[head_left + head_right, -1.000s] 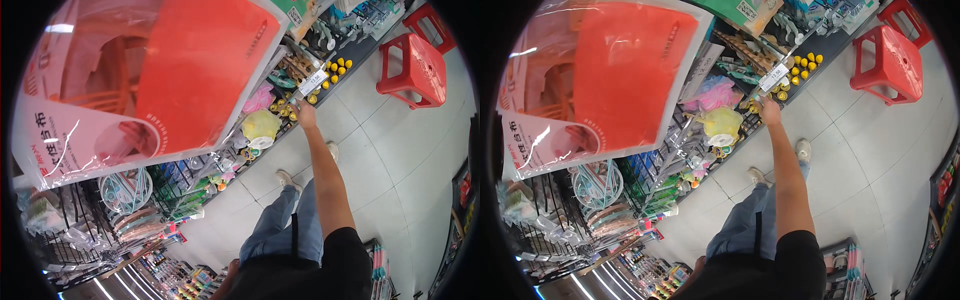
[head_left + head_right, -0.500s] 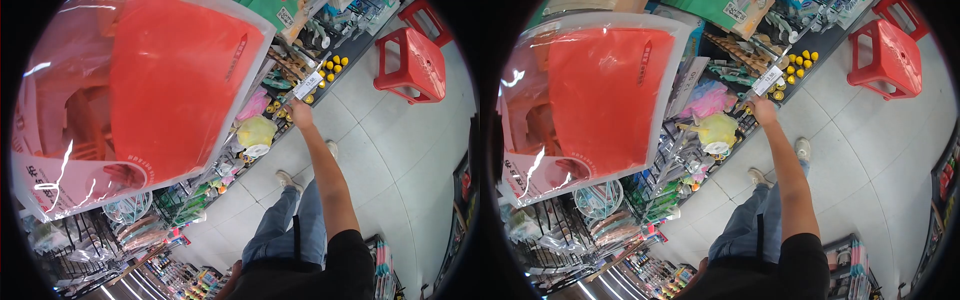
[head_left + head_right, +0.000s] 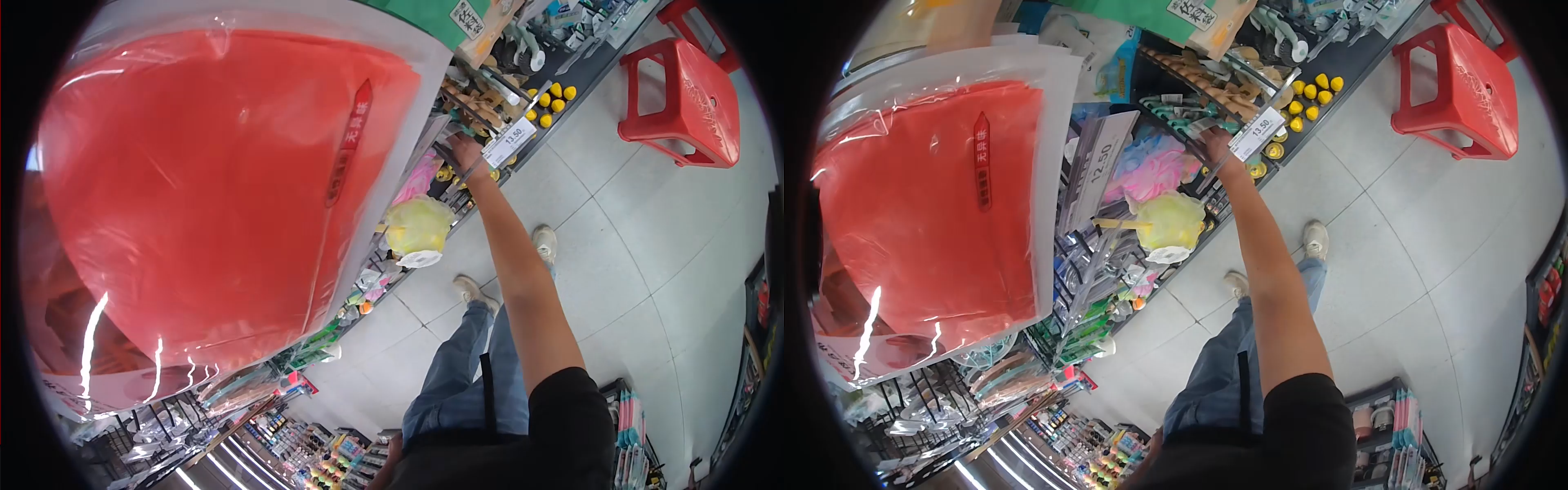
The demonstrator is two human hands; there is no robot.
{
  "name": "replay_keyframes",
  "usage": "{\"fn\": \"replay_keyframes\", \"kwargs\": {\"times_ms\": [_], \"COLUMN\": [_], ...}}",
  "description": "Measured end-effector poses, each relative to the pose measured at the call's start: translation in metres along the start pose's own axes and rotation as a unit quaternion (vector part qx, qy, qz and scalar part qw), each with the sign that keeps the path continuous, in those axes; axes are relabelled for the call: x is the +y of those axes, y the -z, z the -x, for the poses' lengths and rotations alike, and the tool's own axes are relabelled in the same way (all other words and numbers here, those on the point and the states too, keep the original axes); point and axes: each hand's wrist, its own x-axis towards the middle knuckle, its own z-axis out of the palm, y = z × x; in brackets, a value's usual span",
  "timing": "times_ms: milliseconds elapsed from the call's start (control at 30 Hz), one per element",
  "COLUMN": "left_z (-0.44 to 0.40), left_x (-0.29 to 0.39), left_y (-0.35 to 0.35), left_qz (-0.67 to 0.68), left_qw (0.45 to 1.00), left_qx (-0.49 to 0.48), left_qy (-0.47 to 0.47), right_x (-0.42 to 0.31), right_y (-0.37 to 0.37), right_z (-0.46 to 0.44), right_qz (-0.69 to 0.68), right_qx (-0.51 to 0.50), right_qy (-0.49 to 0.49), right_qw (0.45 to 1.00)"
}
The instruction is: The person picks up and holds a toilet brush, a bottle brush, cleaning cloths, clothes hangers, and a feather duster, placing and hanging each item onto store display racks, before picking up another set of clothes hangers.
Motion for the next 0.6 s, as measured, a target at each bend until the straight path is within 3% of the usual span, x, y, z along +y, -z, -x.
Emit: {"fn": "replay_keyframes", "kwargs": {"times_ms": [67, 167, 267, 367, 433, 467, 567, 600], "left_z": [0.006, 0.012, 0.01, 0.004, 0.008, 0.006, 0.001, -0.001], "left_x": [0.006, 0.025, 0.036, 0.046, 0.062, 0.065, 0.074, 0.08], "left_y": [0.002, 0.006, 0.008, 0.009, 0.013, 0.013, 0.015, 0.014], "left_qz": [-0.003, -0.012, -0.032, 0.034, 0.061, 0.049, 0.032, 0.029], "left_qw": [1.0, 1.0, 0.998, 0.997, 0.993, 0.996, 0.995, 0.995], "left_qx": [-0.002, -0.004, 0.001, 0.002, 0.0, -0.005, -0.026, -0.025], "left_qy": [-0.005, -0.023, -0.051, -0.075, -0.101, -0.07, -0.095, -0.095], "right_x": [0.005, 0.018, 0.027, 0.067, 0.06, 0.051, 0.043, 0.032], "right_y": [-0.007, -0.003, 0.029, 0.033, 0.066, 0.085, 0.124, 0.144], "right_z": [-0.004, 0.038, 0.1, 0.194, 0.24, 0.26, 0.319, 0.328], "right_qz": [0.054, 0.095, 0.103, 0.129, 0.139, 0.148, 0.158, 0.164], "right_qx": [-0.024, 0.025, -0.178, -0.239, -0.329, -0.339, -0.331, -0.369], "right_qy": [-0.006, -0.057, -0.214, -0.243, -0.303, -0.321, -0.379, -0.379], "right_qw": [0.998, 0.994, 0.955, 0.931, 0.883, 0.872, 0.85, 0.833]}}
